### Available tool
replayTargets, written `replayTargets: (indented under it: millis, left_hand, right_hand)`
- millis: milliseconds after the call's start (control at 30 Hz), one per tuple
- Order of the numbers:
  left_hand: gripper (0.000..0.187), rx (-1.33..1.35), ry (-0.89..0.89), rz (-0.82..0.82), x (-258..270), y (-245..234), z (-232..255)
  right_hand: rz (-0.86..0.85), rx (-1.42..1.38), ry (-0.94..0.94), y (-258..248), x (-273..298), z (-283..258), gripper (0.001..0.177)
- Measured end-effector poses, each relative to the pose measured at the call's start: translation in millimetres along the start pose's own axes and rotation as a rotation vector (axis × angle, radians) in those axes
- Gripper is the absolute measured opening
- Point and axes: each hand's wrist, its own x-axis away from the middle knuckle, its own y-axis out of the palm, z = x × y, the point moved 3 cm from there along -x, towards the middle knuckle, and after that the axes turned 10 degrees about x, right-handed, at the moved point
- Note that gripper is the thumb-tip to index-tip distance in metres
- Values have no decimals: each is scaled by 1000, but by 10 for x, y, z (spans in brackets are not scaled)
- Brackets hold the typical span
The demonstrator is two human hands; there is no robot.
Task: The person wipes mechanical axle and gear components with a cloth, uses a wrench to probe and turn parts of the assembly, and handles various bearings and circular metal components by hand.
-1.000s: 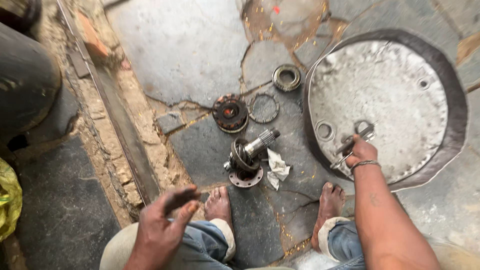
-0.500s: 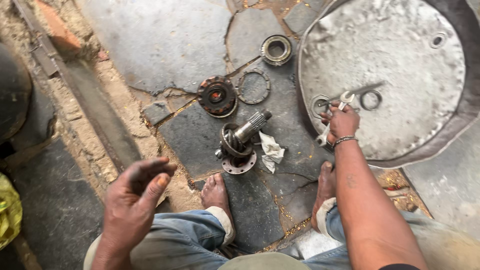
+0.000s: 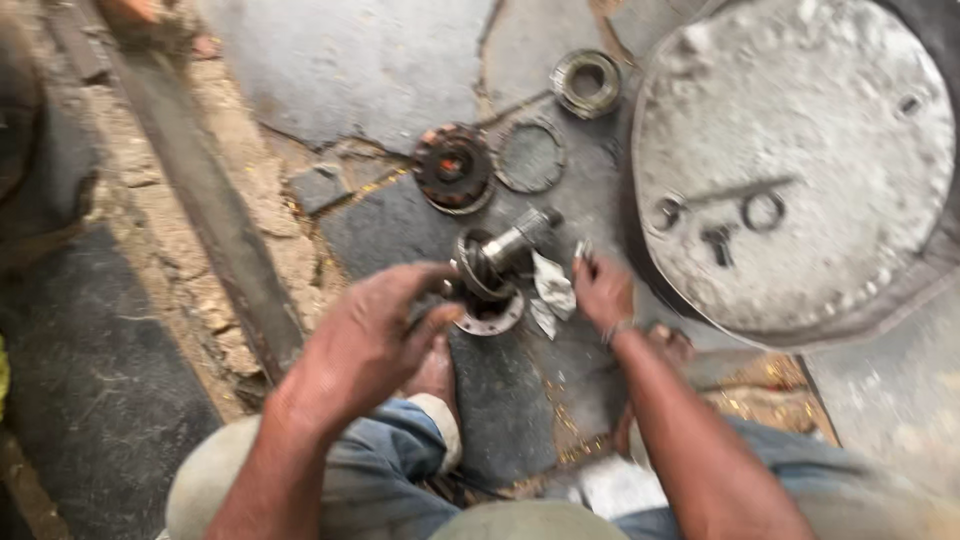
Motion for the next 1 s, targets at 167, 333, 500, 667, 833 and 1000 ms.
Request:
replayTargets:
  millis: [167,333,500,667,833,1000]
  left_hand:
    - [32,108,132,271,293,-354,-93]
    - [21,724,177,747,796,-704,-363]
    - [17,594,-92,866,1167,-614,-727]
    - [17,715,18,870,1207,-561,-876]
    - [14,691,87,924,1258,-612,-840]
    - [11,765,110,942,1316,-630,-819]
  right_hand:
    - [-250,132,-184,209,428,-256,28]
    - [-60,113,-269,1,304,-657,48]
    - [-334,351,-240,24,187,-651,45]
    - [-344,318,-233,110,294,-629,24]
    - [-721,484,-248,370,306,-170,23]
    - [-942,627,-272,604,488,360,26]
